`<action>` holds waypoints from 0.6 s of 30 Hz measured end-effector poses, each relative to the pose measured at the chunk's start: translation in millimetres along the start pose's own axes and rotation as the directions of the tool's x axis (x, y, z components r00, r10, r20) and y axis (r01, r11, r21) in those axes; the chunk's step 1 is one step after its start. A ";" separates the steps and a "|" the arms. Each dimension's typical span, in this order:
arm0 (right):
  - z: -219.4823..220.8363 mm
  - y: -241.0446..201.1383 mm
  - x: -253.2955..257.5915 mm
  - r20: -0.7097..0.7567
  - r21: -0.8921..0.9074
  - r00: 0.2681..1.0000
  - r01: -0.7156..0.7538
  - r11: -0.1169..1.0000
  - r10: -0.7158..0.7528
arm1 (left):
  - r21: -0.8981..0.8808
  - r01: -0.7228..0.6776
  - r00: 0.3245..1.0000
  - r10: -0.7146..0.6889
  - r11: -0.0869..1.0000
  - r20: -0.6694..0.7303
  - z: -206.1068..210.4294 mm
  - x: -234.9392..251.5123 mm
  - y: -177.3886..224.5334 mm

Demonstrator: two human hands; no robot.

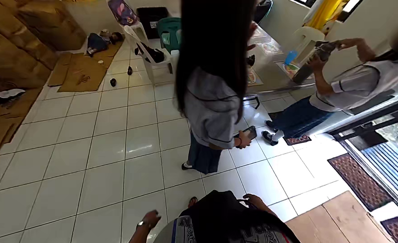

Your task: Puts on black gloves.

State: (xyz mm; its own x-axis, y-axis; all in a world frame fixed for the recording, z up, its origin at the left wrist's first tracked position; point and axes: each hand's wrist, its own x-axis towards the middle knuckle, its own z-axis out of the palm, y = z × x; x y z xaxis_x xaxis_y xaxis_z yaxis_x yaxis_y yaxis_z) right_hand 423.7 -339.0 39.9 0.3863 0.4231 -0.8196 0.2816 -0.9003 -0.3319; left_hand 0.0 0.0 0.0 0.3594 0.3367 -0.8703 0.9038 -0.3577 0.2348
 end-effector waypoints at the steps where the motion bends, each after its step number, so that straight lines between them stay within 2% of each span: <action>1: -19.6 -14.9 2.7 -0.041 0.052 0.999 0.012 0.999 -0.009 | -0.070 -0.061 0.998 0.058 0.996 -0.036 -38.4 -2.8 37.6; 4: -86.2 -66.8 7.6 -0.125 0.224 0.992 0.055 0.973 -0.027 | -0.258 -0.218 0.972 0.186 0.941 -0.141 -126.4 15.3 128.1; 8: -161.8 -139.4 38.9 -0.073 0.458 0.993 0.120 0.881 -0.097 | -0.403 -0.294 0.950 0.220 0.866 -0.220 -175.5 47.0 194.2; 10: -191.0 -185.6 63.1 -0.002 0.431 0.988 0.141 0.891 -0.155 | -0.401 -0.270 0.954 0.185 0.876 -0.237 -184.6 60.9 198.3; 12: -218.3 -225.2 96.7 0.058 0.300 0.965 0.227 0.927 -0.255 | -0.400 -0.218 0.963 0.130 0.890 -0.236 -189.1 75.0 192.3; 15: -249.8 -284.8 129.6 0.092 0.145 0.936 0.325 0.935 -0.340 | -0.443 -0.080 0.975 -0.022 0.893 -0.221 -191.4 79.8 164.6; 18: -274.7 -334.9 163.5 0.041 0.149 0.922 0.374 0.915 -0.384 | -0.485 -0.006 0.951 -0.145 0.875 -0.274 -192.6 116.2 117.0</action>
State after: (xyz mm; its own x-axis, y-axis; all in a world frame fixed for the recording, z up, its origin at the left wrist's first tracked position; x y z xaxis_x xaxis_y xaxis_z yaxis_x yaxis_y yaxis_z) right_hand 633.9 59.9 145.4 0.2126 0.7317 -0.6476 0.2714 -0.6809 -0.6802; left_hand 192.2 165.0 9.7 0.2744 0.6103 -0.7431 0.9009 0.1070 0.4206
